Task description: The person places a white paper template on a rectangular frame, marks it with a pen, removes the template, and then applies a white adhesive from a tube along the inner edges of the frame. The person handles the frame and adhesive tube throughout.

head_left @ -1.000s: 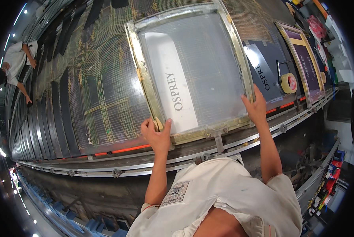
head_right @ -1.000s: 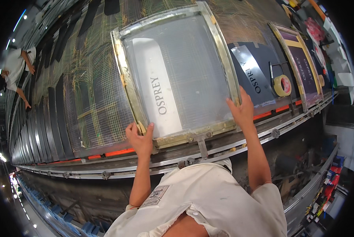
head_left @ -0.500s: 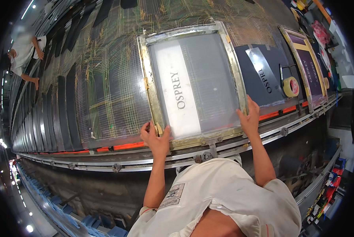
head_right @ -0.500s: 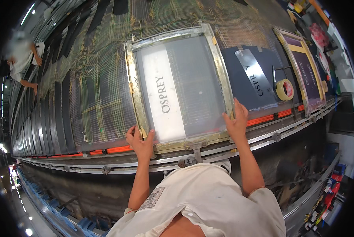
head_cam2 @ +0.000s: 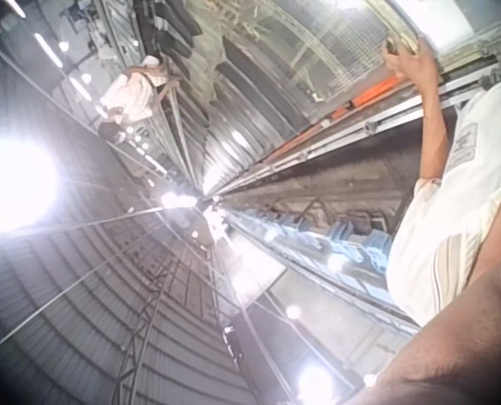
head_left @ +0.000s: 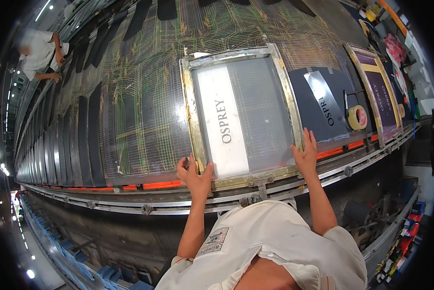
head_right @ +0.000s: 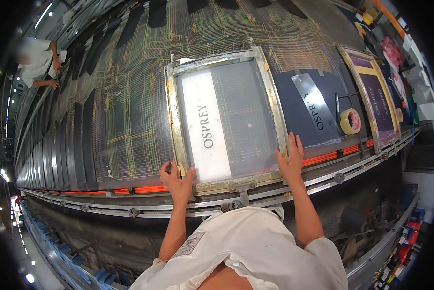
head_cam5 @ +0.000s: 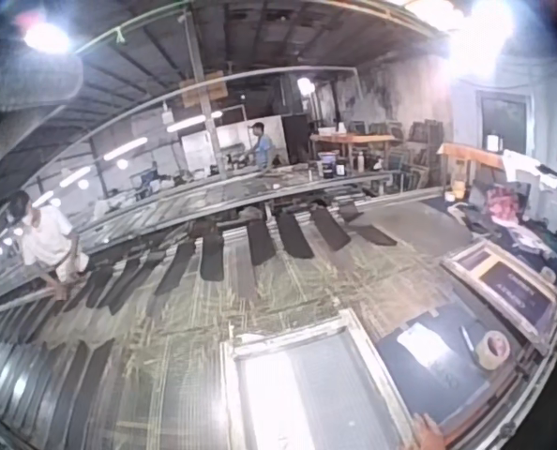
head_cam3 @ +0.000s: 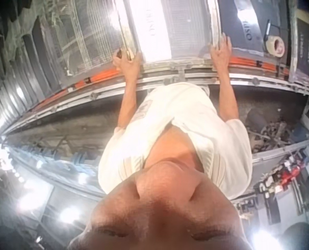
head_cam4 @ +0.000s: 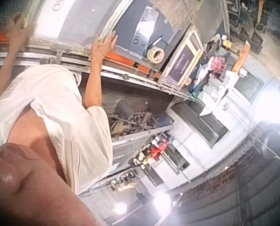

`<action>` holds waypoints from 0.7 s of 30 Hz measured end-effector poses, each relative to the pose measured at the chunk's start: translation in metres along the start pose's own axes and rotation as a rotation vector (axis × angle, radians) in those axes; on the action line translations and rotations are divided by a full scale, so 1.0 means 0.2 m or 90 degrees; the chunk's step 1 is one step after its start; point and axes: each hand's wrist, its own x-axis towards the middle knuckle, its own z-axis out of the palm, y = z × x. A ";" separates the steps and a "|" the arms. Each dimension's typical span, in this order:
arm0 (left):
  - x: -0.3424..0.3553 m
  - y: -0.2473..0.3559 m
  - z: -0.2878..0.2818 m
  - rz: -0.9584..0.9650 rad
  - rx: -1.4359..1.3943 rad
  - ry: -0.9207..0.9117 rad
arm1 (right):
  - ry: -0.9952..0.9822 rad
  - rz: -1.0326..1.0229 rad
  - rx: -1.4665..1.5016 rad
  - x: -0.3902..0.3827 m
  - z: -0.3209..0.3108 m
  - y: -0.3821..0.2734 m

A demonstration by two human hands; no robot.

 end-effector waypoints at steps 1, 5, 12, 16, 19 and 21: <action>0.00 -0.01 0.00 -0.001 0.002 0.001 | -0.004 -0.004 0.002 0.00 0.01 0.00; -0.01 -0.03 0.00 -0.018 -0.004 -0.012 | -0.008 -0.013 -0.012 -0.01 0.02 0.00; 0.04 -0.08 0.07 0.081 0.041 0.041 | 0.055 -0.032 -0.163 -0.10 0.09 0.12; -0.02 -0.10 0.06 0.066 0.032 0.050 | -0.007 0.031 -0.149 0.02 -0.07 -0.17; -0.04 0.01 0.01 0.142 0.169 0.046 | 0.066 0.030 -0.096 0.07 -0.19 -0.09; -0.06 0.05 0.00 0.163 0.195 0.028 | 0.073 0.053 -0.032 0.25 -0.35 0.15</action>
